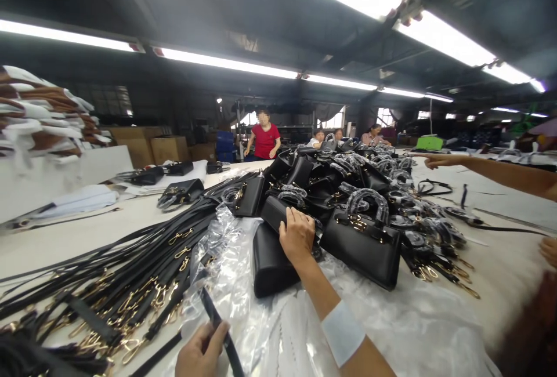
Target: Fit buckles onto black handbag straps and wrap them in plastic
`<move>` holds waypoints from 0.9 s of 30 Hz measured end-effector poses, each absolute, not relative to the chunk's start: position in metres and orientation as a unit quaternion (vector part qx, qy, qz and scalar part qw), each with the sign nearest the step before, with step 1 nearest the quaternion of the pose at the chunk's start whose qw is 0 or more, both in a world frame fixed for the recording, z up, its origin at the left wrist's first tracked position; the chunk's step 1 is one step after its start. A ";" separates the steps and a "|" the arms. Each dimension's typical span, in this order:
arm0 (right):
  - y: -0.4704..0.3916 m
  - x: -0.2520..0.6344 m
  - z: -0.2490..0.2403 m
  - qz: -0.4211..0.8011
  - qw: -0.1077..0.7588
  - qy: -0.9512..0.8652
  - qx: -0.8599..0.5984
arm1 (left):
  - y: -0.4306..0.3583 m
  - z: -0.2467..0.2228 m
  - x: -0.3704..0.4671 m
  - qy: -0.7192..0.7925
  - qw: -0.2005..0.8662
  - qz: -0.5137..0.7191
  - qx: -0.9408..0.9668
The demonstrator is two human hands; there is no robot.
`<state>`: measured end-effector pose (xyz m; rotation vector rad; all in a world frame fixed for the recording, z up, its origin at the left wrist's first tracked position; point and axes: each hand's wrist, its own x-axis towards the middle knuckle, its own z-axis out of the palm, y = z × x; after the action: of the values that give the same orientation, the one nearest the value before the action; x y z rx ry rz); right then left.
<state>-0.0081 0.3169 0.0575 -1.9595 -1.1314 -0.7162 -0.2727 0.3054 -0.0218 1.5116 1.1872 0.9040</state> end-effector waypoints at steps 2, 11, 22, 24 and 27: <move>0.317 -0.008 0.059 -0.274 0.374 -0.446 -0.766 | 0.301 -0.023 -0.270 0.488 0.473 0.402 0.613; 0.303 -0.018 0.092 -0.315 0.465 -0.413 -0.718 | 0.302 -0.023 -0.273 0.488 0.500 0.372 0.611; 0.316 -0.011 0.070 -0.271 0.387 -0.435 -0.767 | 0.304 -0.026 -0.273 0.524 0.488 0.347 0.606; 0.316 -0.013 0.066 -0.264 0.352 -0.453 -0.775 | 0.304 -0.023 -0.274 0.526 0.486 0.340 0.610; 0.314 -0.014 0.063 -0.253 0.341 -0.459 -0.780 | 0.311 -0.024 -0.279 0.541 0.480 0.315 0.615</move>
<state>-0.0137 0.3144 0.0630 -2.0299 -1.1951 -0.6591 -0.2791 0.3114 -0.0244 1.5002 1.3189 0.7688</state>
